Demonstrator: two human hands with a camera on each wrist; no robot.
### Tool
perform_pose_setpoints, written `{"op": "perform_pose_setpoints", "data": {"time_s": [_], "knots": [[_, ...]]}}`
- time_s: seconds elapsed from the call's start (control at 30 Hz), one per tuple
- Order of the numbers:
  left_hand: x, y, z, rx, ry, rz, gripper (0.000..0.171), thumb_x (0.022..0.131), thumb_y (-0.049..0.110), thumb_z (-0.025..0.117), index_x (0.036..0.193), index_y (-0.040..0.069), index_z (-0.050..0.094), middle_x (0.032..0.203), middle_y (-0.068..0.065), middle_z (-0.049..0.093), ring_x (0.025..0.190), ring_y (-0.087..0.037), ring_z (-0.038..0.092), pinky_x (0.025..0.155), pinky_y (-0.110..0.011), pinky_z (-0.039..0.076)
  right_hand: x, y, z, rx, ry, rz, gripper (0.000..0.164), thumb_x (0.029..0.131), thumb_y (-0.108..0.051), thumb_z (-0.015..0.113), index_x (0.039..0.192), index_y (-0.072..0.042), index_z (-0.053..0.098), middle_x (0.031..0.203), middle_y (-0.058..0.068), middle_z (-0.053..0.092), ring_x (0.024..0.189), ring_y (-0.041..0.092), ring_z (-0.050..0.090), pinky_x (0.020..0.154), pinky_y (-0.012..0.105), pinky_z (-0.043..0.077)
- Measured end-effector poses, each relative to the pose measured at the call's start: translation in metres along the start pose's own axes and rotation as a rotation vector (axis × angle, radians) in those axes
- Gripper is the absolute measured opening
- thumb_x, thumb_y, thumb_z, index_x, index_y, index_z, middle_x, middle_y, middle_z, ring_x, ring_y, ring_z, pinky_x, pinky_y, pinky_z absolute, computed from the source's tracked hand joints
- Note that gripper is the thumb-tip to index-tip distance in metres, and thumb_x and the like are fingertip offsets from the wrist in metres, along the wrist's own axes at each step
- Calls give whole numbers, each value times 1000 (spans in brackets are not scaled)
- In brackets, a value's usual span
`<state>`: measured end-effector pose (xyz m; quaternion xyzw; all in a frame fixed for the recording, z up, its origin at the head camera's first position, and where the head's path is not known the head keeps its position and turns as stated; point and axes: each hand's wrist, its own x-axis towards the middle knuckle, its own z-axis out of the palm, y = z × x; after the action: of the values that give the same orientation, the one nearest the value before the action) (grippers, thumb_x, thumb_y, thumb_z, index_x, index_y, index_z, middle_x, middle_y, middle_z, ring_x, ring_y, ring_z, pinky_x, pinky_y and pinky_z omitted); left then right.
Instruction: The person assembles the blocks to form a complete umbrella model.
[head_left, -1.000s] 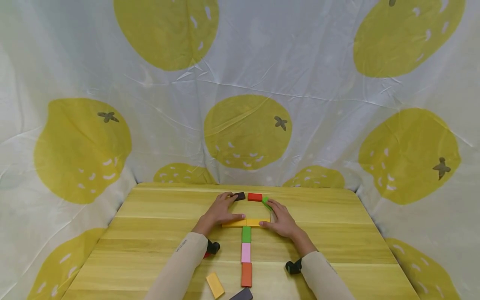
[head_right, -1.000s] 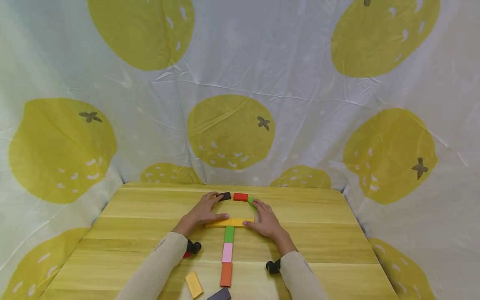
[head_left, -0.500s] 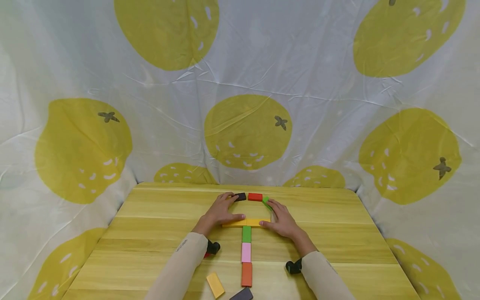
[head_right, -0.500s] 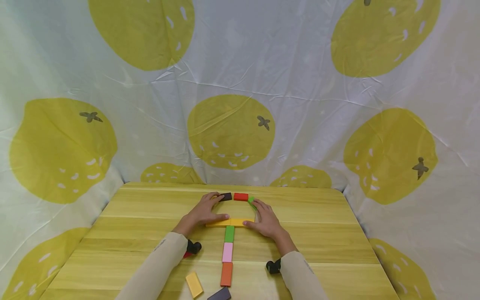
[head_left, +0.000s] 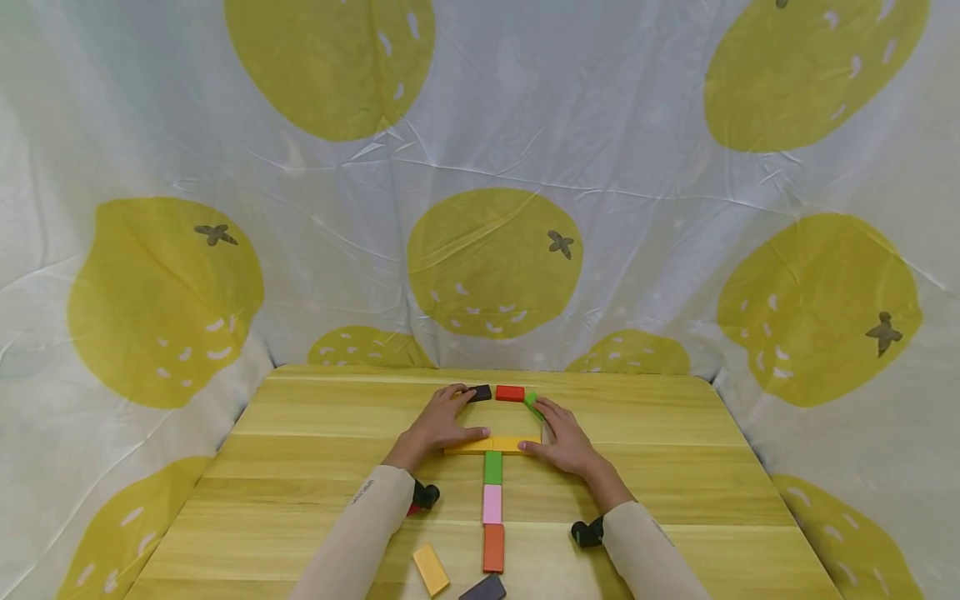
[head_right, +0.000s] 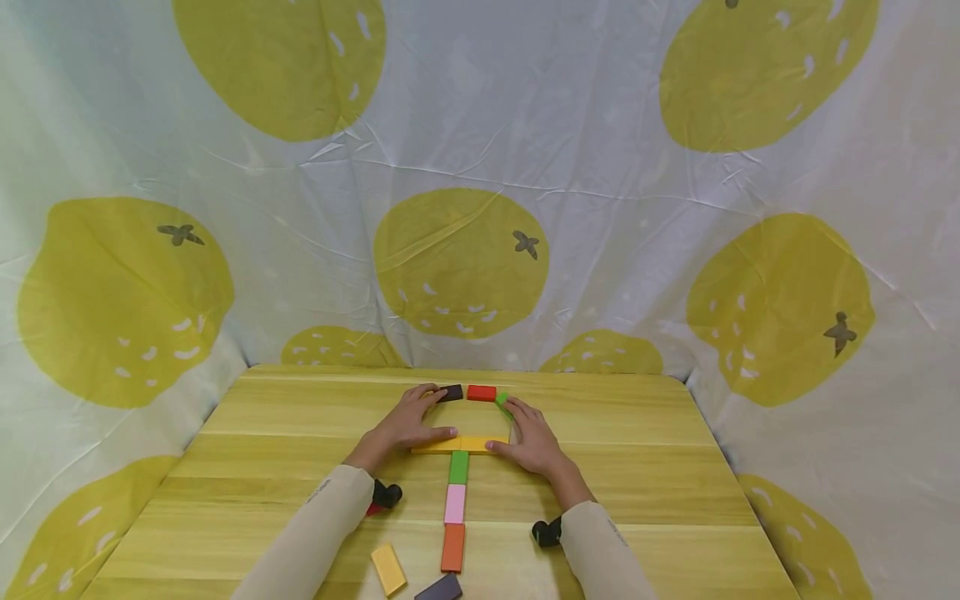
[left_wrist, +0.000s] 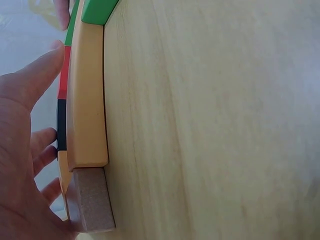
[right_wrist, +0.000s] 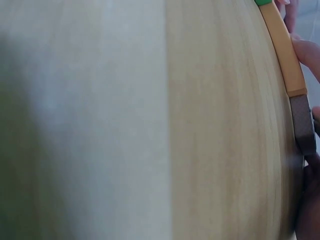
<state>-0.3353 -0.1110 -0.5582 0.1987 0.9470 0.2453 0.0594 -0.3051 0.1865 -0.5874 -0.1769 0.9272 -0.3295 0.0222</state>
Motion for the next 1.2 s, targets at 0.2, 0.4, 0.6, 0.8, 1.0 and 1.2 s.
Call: {"op": "perform_pose_setpoints", "data": {"time_s": [0.2,0.4,0.6,0.8,1.0,1.2], "knots": [[1,-4,2,23,-14,5,94,85,69,69,160,19,40,165,-8,35,153,-35,30,120,-58,35,0,-1,0,1,7,-5,91,88,-57,74,159,-14,39,169,7,30,153,37,30,121,62,31],[-2,-6,0,-47,31,3,91,88,62,71,159,16,41,164,-10,35,151,-37,32,119,-58,38,0,-1,0,1,1,3,91,88,-57,74,160,-15,39,169,6,30,153,37,29,121,62,31],[-4,-18,-2,-160,227,-70,56,101,33,67,149,8,54,151,-18,47,138,-40,48,112,-56,45,0,-1,0,3,8,-2,91,87,-56,75,159,-14,39,169,7,31,153,38,30,120,63,31],[-9,-27,-10,-249,310,-134,40,101,18,66,138,2,64,130,-21,62,115,-38,63,97,-53,54,1,2,2,-12,18,0,91,88,-57,74,159,-14,39,168,7,31,153,38,30,120,63,32],[-10,-34,-8,-291,303,-137,32,100,10,66,129,-2,70,110,-15,72,96,-27,68,83,-44,58,2,4,3,-17,26,-6,91,88,-58,74,159,-14,40,168,7,32,153,37,31,120,63,32],[-10,-35,-5,-283,292,-133,28,100,10,65,125,-2,72,105,-13,73,93,-26,68,82,-43,59,2,4,4,-16,29,-9,91,87,-59,74,159,-15,40,168,6,33,152,37,31,119,63,33]]}}
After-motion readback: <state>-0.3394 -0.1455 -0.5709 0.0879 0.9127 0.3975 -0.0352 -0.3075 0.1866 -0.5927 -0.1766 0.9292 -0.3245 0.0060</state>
